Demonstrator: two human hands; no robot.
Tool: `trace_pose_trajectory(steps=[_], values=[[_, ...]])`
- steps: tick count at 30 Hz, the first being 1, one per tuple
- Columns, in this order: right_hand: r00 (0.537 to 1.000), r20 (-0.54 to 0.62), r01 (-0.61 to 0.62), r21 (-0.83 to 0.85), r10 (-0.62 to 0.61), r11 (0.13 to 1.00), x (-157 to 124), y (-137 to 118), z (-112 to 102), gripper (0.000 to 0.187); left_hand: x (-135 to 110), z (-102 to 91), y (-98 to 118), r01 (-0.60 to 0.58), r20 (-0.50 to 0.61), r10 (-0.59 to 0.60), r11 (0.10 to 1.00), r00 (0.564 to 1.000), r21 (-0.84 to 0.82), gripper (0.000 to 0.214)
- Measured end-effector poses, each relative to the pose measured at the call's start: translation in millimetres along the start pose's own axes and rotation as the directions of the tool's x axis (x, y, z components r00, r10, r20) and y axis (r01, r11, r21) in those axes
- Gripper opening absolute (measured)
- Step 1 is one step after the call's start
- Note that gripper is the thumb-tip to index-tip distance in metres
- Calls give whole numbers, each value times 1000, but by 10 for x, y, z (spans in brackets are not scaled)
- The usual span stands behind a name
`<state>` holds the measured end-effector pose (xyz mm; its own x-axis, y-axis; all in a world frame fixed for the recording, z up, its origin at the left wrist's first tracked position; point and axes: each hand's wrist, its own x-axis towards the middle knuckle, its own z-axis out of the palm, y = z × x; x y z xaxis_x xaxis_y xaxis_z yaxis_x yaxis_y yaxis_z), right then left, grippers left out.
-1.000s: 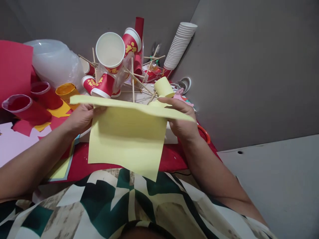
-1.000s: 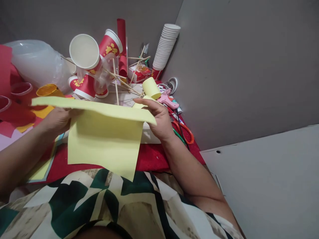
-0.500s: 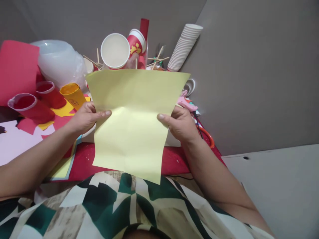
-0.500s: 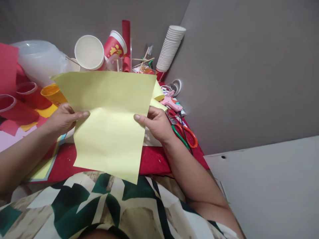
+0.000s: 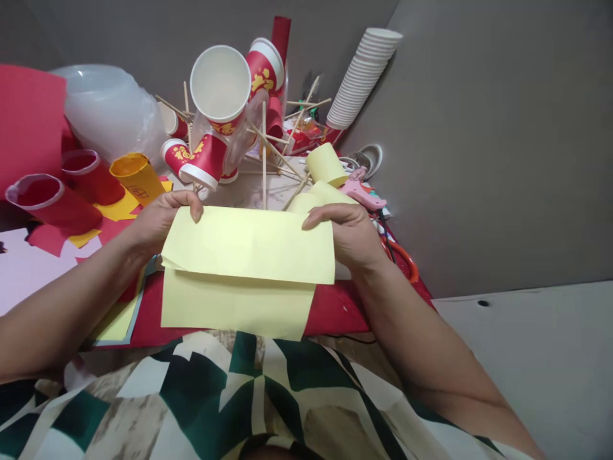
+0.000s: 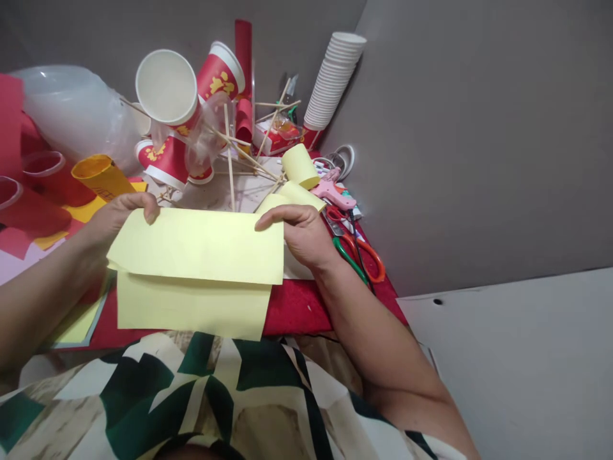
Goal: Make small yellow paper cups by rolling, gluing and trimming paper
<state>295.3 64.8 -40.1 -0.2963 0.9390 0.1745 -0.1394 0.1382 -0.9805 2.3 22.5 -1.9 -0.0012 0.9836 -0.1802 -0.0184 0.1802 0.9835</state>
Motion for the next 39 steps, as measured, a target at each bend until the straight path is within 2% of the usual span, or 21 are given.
trace_pose_trajectory(steps=[3, 6, 9, 12, 14, 18, 19, 21, 23, 26, 28, 29, 31, 33, 35, 37, 39], values=[[990, 53, 137, -127, -131, 982, -17, 20, -35, 11, 54, -42, -49, 84, 49, -81, 995, 995, -55, 22], [965, 118, 255, -225, -233, 940, -28, 15, -60, 23, 96, -79, -93, 92, 93, -86, 994, 992, -57, 22], [953, 129, 300, -252, -276, 920, -36, 9, -78, 32, 127, -116, -99, 63, 103, -54, 995, 993, -80, 20], [954, 83, 301, -270, -289, 915, -46, 17, -96, 30, 170, -148, -77, 24, 81, -15, 993, 997, -116, 14], [950, 52, 309, -275, -306, 910, -52, 30, -111, 30, 200, -149, -61, 2, 47, 4, 989, 999, -145, 18], [901, 27, 417, -320, -432, 850, -61, 58, -140, 38, 194, -81, -34, -46, -33, 40, 978, 999, -201, 18], [884, 37, 450, -335, -466, 828, -64, 60, -145, 41, 174, -56, -28, -49, -40, 42, 978, 998, -203, 25], [855, 85, 505, -364, -512, 783, -70, 57, -150, 47, 126, -17, -23, -47, -31, 42, 982, 999, -181, 45], [822, 155, 559, -397, -547, 727, -76, 44, -151, 50, 90, -6, -38, -40, -5, 40, 992, 999, -122, 55], [778, 265, 625, -428, -570, 653, -85, 18, -142, 47, 98, -45, -102, -21, 20, 22, 999, 1000, -37, 50], [771, 324, 636, -439, -548, 635, -94, -2, -135, 43, 139, -85, -156, -11, 21, 12, 1000, 1000, -15, 45], [781, 347, 624, -445, -519, 642, -102, -13, -132, 42, 163, -103, -181, -13, 14, 13, 1000, 1000, -20, 42], [832, 342, 553, -451, -437, 700, -120, -35, -130, 42, 206, -130, -218, -6, 14, 7, 999, 1000, -36, 38], [909, 260, 410, -414, -327, 813, -136, -53, -137, 41, 240, -150, -240, -19, 21, 20, 998, 1000, -59, 36], [967, 170, 234, -292, -190, 928, -135, -58, -152, 37, 265, -168, -255, -45, 25, 47, 996, 999, -72, 32], [988, 141, 86, -137, -66, 987, -117, -44, -166, 39, 281, -180, -270, -69, 27, 71, 994, 997, -80, 30], [991, 133, -6, -43, 12, 999, -96, -17, -164, 56, 285, -175, -287, -91, 19, 93, 993, 995, -80, 29]])
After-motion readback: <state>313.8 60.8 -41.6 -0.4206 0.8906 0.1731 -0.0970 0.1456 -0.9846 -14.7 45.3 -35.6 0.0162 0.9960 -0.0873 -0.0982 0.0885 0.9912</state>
